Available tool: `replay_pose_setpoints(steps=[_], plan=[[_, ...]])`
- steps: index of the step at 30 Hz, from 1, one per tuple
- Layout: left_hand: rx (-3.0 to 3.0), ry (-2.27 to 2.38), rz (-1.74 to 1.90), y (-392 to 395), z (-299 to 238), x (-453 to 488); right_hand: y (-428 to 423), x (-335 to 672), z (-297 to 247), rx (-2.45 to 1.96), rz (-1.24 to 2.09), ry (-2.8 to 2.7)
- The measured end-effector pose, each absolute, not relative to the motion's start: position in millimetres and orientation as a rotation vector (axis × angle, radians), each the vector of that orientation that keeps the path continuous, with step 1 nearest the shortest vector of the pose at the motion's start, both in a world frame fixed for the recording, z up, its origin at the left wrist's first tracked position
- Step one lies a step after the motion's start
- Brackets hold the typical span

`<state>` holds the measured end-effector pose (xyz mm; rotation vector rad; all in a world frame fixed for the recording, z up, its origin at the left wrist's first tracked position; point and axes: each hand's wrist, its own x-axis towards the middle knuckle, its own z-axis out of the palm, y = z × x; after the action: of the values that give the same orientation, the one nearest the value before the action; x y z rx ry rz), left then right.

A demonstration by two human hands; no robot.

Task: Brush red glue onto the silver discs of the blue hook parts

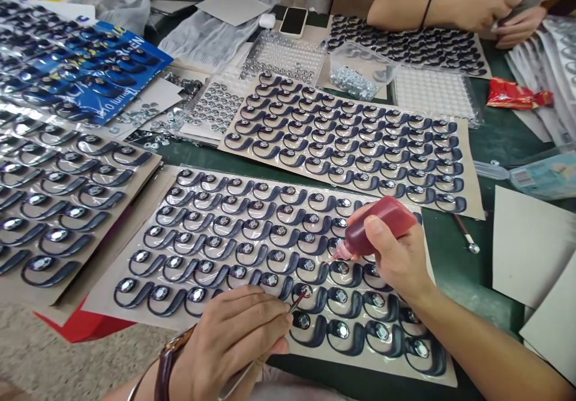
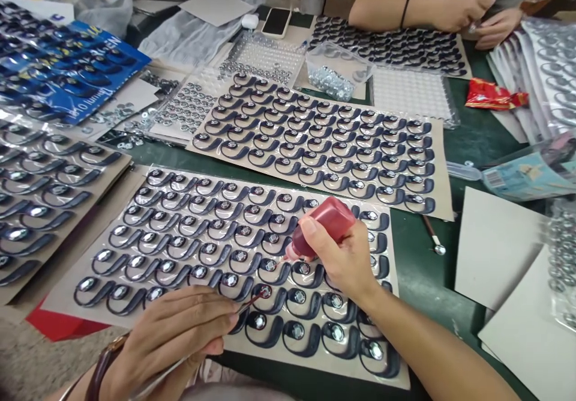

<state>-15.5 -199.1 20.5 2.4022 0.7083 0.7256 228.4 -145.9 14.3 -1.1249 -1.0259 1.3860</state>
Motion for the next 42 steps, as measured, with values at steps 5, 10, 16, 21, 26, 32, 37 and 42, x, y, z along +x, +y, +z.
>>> replay_pose_setpoints(steps=[5,10,16,21,26,32,37,42], plan=[[2.42,0.654,0.674,-191.3,34.7,-10.2,-142.7,232.8,18.9,-1.138,1.315,-1.054],[2.361,0.711,0.566,-181.0,46.6,-0.2,-141.2,238.3,25.0,-1.136,1.21,-1.034],[2.298,0.82,0.632,-186.0,38.1,-1.7,-138.2,238.5,27.5,-1.093,1.298,-1.005],[2.356,0.808,0.723,-195.3,31.7,-6.7,-138.3,236.0,22.4,-1.09,1.384,-1.01],[2.363,0.854,0.79,-198.0,30.6,-6.0,-137.1,237.5,20.3,-1.153,1.367,-1.092],[2.411,0.887,0.87,-199.4,31.1,-16.5,-143.3,296.8,48.7,-1.774,0.486,-2.038],[2.435,0.918,0.941,-202.1,28.6,-33.7,-174.2,341.7,44.9,-2.211,-0.61,-2.728],[2.457,0.906,0.988,-210.6,24.3,-37.8,-180.2,348.5,23.3,-2.266,-0.667,-2.813]])
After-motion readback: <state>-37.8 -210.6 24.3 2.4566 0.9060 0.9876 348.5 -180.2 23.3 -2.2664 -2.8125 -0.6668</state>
